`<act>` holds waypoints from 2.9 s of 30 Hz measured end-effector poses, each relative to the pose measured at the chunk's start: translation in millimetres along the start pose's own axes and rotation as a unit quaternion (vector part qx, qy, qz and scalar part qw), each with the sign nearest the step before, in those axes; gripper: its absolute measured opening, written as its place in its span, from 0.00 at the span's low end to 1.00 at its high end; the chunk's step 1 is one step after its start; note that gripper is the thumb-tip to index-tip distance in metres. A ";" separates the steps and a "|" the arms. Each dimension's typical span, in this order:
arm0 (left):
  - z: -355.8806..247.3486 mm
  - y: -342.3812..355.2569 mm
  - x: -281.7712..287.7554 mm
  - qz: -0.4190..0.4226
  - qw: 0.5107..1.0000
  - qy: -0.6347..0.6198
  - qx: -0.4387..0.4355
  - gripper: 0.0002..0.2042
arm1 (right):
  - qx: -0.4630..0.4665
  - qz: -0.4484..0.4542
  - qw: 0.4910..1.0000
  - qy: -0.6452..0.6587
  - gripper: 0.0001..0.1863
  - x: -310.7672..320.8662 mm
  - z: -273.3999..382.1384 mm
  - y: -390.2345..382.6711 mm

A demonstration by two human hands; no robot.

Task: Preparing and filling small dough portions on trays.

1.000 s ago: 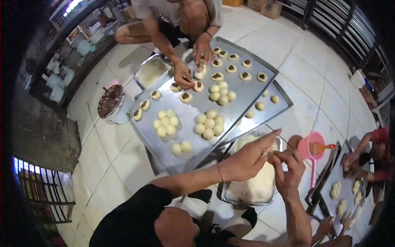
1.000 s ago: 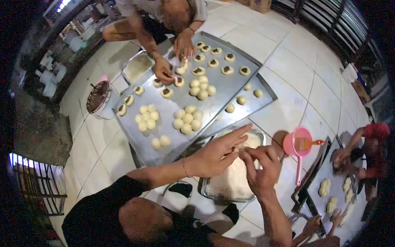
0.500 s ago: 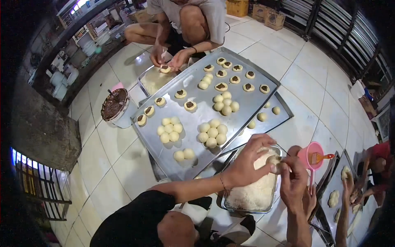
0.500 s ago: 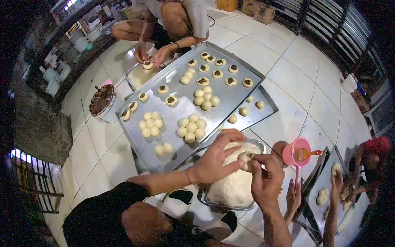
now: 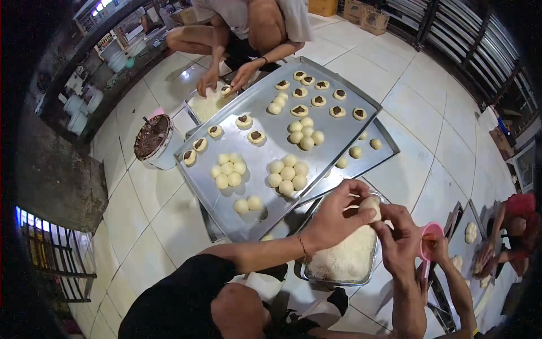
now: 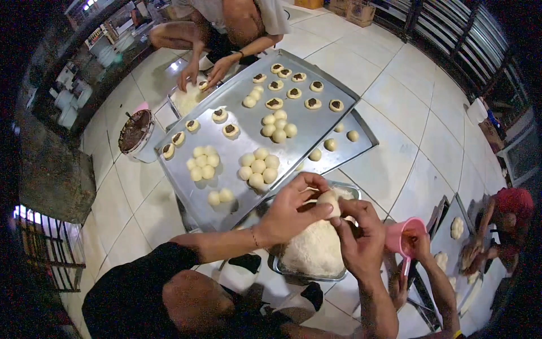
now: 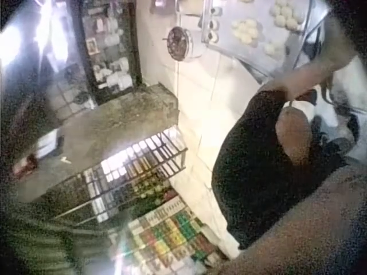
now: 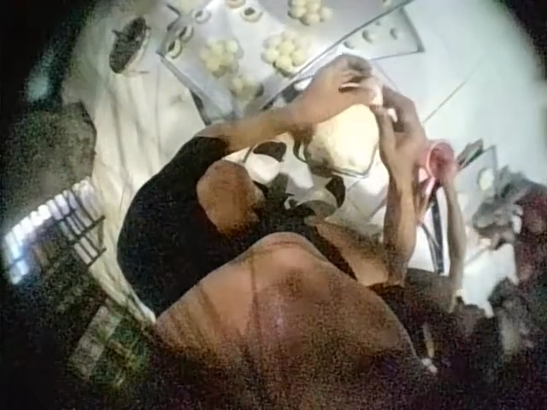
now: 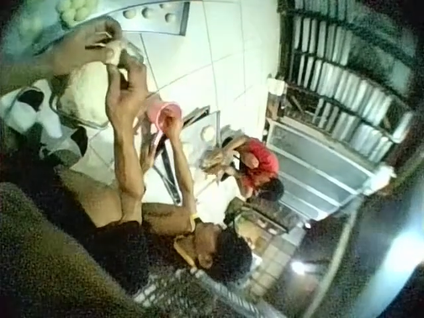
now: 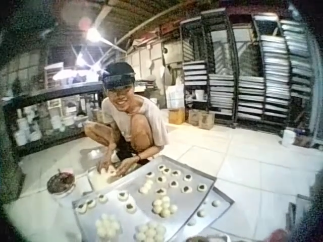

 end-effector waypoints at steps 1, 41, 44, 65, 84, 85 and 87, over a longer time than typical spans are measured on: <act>2.2 1.9 4.0 0.007 1.000 0.003 0.010 0.20 | 0.000 0.005 1.000 0.004 0.07 1.1 -0.3 0.6; 41.9 110.2 159.4 -0.136 0.951 -0.236 0.145 0.13 | -0.113 0.225 0.967 -0.034 0.12 -149.9 -82.5 193.4; 35.7 143.6 193.8 -0.119 0.983 0.140 0.016 0.12 | -0.207 0.180 0.961 0.043 0.13 -144.2 -116.2 221.9; 57.0 209.3 244.2 -0.034 0.812 0.580 -0.053 0.15 | -0.124 0.351 0.889 -0.266 0.49 -201.4 -118.7 264.2; 50.7 192.6 212.5 -0.162 0.806 0.562 -0.086 0.21 | 0.099 0.218 0.912 -0.335 0.43 -94.9 -91.4 227.5; 39.3 189.2 222.3 -0.161 0.857 0.489 -0.001 0.20 | 0.200 0.228 0.878 -0.370 0.39 -64.4 -91.7 216.4; 31.8 179.9 244.0 -0.136 0.832 0.534 0.068 0.18 | 0.068 0.271 0.888 -0.366 0.27 -36.4 -108.1 181.0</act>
Point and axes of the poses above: each hand's wrist, its own y-axis towards the middle knuckle, its own x-axis out of the back of the hand, z = x × y, the point moved 2 cm from there along y, towards the middle knuckle, and after that the axes turned 7 degrees about -z, right-handed, at the moved point
